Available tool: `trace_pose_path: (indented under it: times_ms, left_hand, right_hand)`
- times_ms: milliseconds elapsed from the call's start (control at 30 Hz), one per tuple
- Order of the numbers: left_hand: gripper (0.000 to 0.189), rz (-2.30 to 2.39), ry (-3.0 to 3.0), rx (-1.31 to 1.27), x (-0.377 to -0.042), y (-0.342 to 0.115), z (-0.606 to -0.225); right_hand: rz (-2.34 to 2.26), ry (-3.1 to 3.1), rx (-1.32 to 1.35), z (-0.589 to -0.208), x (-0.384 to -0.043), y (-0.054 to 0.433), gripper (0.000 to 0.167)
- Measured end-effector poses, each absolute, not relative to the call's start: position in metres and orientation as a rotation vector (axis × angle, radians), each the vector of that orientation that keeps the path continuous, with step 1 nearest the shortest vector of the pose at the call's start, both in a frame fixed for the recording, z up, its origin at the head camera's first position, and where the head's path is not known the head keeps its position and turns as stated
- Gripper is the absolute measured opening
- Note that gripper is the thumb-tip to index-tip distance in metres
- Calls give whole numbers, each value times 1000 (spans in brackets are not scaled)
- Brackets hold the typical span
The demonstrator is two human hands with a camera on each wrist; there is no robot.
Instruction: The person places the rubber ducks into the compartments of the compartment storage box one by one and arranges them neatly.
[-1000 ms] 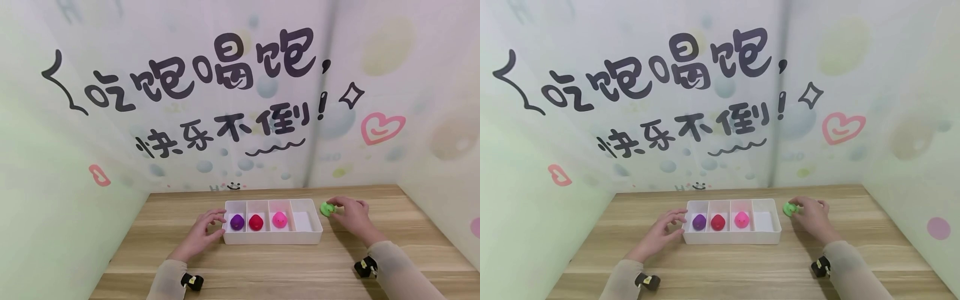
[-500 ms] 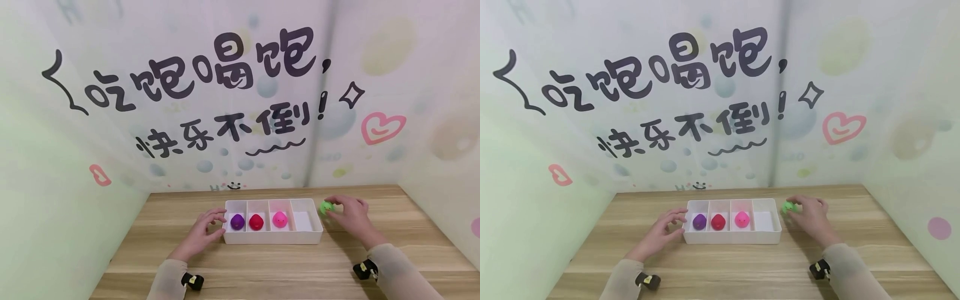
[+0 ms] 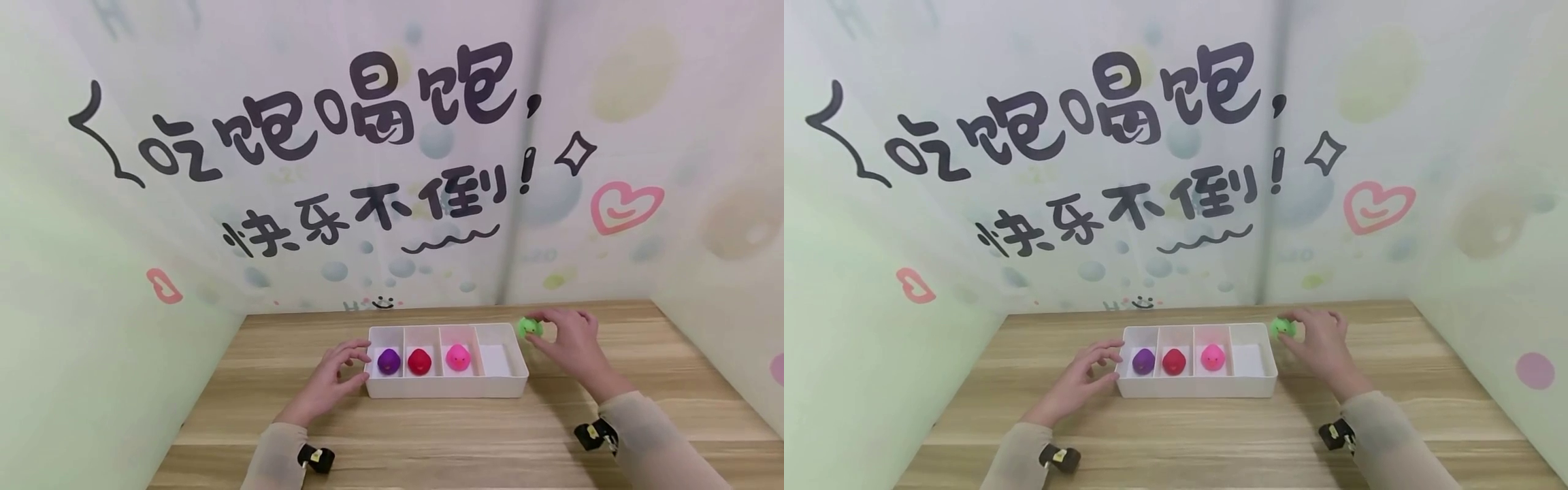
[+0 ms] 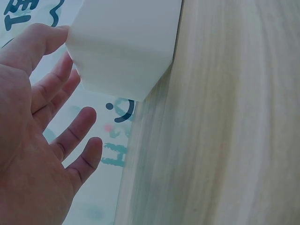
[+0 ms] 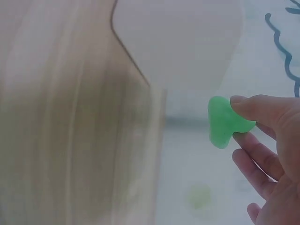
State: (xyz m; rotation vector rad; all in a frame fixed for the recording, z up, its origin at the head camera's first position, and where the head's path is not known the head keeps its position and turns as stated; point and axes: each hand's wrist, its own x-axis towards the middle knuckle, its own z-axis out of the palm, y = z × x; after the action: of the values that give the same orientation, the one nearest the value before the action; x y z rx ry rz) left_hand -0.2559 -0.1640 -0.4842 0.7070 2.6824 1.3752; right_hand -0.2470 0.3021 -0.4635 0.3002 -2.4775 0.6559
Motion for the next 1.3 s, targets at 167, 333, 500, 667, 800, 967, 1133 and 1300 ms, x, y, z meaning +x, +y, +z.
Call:
trace_pose_path:
  times_ms: [167, 333, 500, 667, 800, 967, 1133, 1300]
  left_hand:
    - [21, 1371, 2691, 701, -258, -163, -485]
    - [21, 1386, 2678, 697, -257, -164, -485]
    - [20, 1390, 2672, 698, -256, -165, -485]
    - [21, 1380, 2674, 697, -256, -165, -485]
    - [21, 1371, 2683, 703, -257, -164, -485]
    - [21, 1379, 2678, 730, -258, -162, -485]
    - [21, 1387, 2672, 721, -258, -162, -486]
    - [20, 1384, 2681, 703, -258, -164, -488]
  right_hand:
    - [635, -2473, 334, -451, -243, 294, 34]
    - [623, -2463, 378, -440, -237, 281, 36]
    - [625, -2450, 419, -437, -234, 271, 36]
    - [632, -2449, 454, -440, -233, 265, 36]
    - [632, -2473, 479, -443, -231, 261, 37]
    - [647, -2500, 511, -449, -230, 256, 37]
    - [649, -2575, 532, -455, -232, 252, 35]
    - [576, -2665, 545, -458, -234, 249, 32]
